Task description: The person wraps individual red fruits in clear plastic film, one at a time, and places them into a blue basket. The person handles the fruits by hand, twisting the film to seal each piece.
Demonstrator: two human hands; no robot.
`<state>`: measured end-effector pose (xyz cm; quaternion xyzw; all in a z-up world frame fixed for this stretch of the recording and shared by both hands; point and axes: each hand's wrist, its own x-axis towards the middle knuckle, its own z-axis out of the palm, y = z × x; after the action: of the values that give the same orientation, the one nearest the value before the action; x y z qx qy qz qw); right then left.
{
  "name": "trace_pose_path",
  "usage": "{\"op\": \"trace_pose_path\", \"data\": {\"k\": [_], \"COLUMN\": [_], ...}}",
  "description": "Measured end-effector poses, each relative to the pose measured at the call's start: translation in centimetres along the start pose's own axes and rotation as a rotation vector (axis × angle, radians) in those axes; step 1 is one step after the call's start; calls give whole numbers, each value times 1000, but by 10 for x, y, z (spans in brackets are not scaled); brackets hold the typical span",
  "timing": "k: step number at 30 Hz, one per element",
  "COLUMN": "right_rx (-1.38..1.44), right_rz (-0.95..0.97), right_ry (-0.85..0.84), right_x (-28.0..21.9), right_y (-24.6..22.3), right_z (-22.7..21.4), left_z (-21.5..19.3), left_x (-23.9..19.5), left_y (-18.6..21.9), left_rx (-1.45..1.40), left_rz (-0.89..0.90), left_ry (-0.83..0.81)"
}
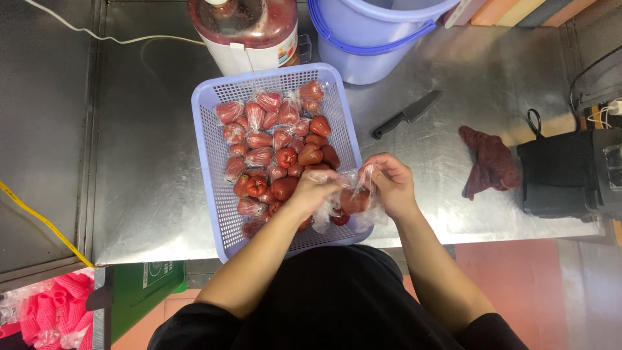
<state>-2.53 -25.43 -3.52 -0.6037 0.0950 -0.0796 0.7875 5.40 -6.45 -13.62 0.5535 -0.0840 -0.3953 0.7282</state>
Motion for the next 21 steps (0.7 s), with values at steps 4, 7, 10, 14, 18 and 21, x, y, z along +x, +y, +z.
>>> {"op": "trace_pose_path", "data": {"k": [4, 7, 10, 14, 18, 21], "right_rx": [57, -76, 105, 120, 151, 82], "right_rz": [-20, -98, -128, -8, 62, 16], "right_ry": [25, 124, 212, 179, -42, -40], "right_x": [-2, -5, -6, -13, -21, -25], "right_y": [-1, -7, -8, -5, 6, 4], "right_z": [1, 8, 18, 32, 24, 7], "left_z": [26, 19, 27, 18, -20, 17], "left_x": [-16, -17, -35, -35, -4, -27], "left_y": [30, 17, 52, 46, -20, 71], "left_rx": [341, 48, -40, -671, -836, -583], "left_rz": [-26, 79, -104, -440, -402, -215], "left_ry": [213, 162, 219, 1, -215, 85]}}
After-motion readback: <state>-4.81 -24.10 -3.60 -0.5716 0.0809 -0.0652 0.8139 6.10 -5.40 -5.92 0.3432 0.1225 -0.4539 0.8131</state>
